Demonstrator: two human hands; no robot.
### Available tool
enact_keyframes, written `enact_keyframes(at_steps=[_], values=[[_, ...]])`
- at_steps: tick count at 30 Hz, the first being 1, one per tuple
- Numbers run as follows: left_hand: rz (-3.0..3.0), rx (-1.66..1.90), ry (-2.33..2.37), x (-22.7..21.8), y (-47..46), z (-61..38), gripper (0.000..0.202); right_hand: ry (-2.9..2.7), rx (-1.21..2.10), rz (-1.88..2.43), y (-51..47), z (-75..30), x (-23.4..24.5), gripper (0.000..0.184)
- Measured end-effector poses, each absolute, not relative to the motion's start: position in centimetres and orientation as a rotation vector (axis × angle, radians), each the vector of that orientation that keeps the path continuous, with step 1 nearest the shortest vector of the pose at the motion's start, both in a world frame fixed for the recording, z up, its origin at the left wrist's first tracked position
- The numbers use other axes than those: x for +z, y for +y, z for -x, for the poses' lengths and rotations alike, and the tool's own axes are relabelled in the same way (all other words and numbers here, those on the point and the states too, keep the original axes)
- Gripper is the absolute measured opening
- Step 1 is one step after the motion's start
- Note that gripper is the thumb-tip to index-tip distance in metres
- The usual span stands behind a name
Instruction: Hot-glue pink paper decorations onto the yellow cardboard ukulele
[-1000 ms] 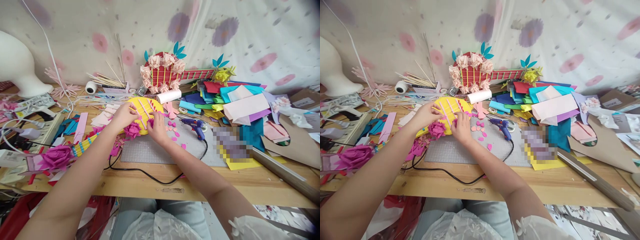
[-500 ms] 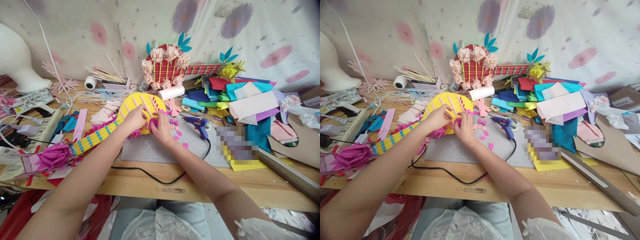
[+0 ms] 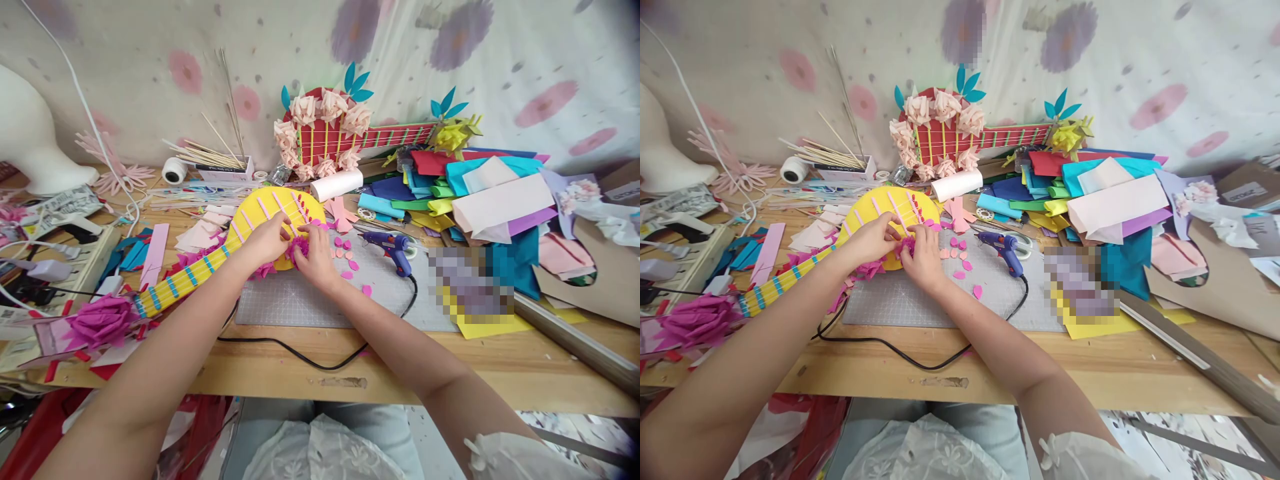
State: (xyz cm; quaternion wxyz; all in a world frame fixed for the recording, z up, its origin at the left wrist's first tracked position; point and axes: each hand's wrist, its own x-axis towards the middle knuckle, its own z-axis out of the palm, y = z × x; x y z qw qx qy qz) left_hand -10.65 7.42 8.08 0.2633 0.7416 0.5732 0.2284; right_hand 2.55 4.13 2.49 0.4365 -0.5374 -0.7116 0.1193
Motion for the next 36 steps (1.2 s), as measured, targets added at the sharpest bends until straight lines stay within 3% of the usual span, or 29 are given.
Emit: enact_keyframes(at_steps=[5,10,22,36], values=[[-2.028,0.551,1.643,8.9,7.1,10.6,0.021,-1.779,0.293,1.335,4.2,-2.6,2.5,0.031],[-2.006,0.451,1.703,9.8,6.7,10.1,0.023,-1.761,0.283,1.312,4.3,-2.5,2.4,0.032],[-1.622,0.591,1.656,8.6,7.5,10.1,0.015,-1.765,0.298,1.307,4.4,-2.5,2.4,0.032],[-1.467,0.600,1.741,8.4,7.9,10.0,0.022,-1.755,0.333,1.295,4.1,-2.9,3.0,0.029]])
